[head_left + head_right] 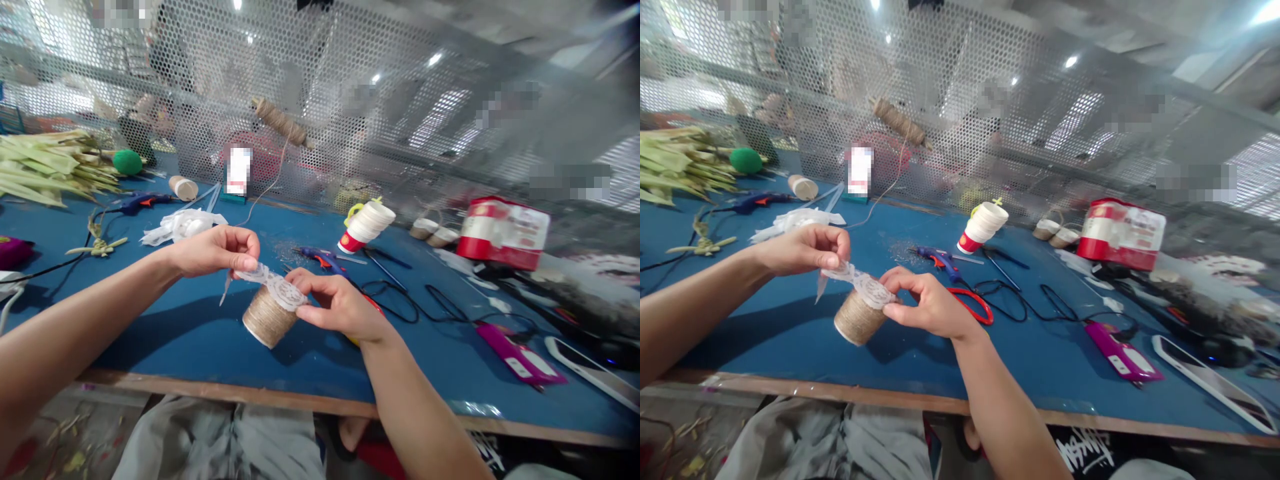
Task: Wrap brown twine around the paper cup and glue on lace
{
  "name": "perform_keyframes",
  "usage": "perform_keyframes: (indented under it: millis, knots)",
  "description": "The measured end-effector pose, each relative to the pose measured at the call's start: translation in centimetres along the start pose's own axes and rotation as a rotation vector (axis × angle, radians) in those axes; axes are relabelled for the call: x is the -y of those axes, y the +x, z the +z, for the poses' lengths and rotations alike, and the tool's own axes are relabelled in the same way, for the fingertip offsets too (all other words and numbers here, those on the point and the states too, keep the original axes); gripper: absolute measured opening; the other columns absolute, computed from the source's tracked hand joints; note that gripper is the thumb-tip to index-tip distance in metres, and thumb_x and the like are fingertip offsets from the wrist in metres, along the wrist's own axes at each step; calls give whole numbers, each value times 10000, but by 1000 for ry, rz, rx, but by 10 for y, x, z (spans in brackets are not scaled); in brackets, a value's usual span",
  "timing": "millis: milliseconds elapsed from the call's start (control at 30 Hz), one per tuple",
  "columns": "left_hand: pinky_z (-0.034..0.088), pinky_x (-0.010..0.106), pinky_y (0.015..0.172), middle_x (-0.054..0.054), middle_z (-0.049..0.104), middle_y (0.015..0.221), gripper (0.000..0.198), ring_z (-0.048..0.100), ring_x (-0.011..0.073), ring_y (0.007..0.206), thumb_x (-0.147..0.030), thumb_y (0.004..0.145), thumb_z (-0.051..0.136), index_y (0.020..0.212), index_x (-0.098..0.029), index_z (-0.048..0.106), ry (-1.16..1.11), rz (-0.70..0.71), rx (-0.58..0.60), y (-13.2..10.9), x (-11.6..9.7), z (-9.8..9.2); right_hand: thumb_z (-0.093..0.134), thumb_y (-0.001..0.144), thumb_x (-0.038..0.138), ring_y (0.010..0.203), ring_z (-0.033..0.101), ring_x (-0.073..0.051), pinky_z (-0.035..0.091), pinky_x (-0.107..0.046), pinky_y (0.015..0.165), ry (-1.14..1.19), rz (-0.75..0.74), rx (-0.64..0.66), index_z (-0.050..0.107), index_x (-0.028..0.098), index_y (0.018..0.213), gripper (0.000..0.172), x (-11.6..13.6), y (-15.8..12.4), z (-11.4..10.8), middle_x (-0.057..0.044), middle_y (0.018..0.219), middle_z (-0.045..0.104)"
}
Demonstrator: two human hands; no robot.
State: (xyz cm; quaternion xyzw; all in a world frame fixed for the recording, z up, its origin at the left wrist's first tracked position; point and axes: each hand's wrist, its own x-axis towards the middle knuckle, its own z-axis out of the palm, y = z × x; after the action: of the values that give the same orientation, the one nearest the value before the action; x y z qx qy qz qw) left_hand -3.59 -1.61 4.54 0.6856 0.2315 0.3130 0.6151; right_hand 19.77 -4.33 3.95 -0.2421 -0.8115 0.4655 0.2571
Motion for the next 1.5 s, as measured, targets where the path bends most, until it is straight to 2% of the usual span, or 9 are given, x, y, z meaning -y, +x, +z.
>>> perform_keyframes:
  millis: [200,533,1033,1167,1267,1433,1500]
  knots:
    - [322,152,424,-37,508,496,306,417,31,442,-340,618,673,636,-103,481,-43,-50,59,0,2,1,553,735,179,878,479,-152,348,-350,842,2,-7,3,564,164,750,24,0,0,0,-37,868,516]
    - [342,157,448,-41,510,506,229,431,36,460,-268,659,634,648,-103,474,40,-77,7,7,15,0,561,726,194,879,473,-162,357,-353,820,40,-28,21,550,161,724,36,4,-2,3,-41,840,512]
    - [336,174,473,-38,495,548,252,434,46,491,-305,660,629,660,-106,474,-23,-76,61,10,26,9,572,712,177,894,477,-165,365,-354,827,65,-57,17,554,172,698,24,9,-2,7,-32,788,523]
    - [346,186,531,-25,517,621,272,455,58,563,-344,668,618,720,-106,498,-16,-61,59,10,31,11,576,713,200,889,481,-166,369,-360,830,81,-57,15,553,172,700,38,9,-2,8,-34,800,528]
    - [363,208,619,-1,540,725,317,475,77,660,-378,669,609,801,-103,524,79,-58,-6,13,35,10,573,719,211,901,483,-172,366,-366,842,54,-57,-22,561,169,713,44,8,-2,8,-43,827,535]
    - [380,230,633,-3,502,697,363,461,77,630,-474,732,495,748,-111,491,165,-96,-351,18,38,6,557,736,196,917,489,-173,367,-362,859,-90,-105,-200,569,185,761,30,1,1,5,-49,870,539]
    - [390,234,616,-1,494,676,418,463,77,605,-526,746,433,738,-111,480,108,-113,-384,17,35,6,554,737,191,928,487,-172,371,-351,855,-145,-120,-280,564,188,764,29,-2,3,4,-54,904,532]
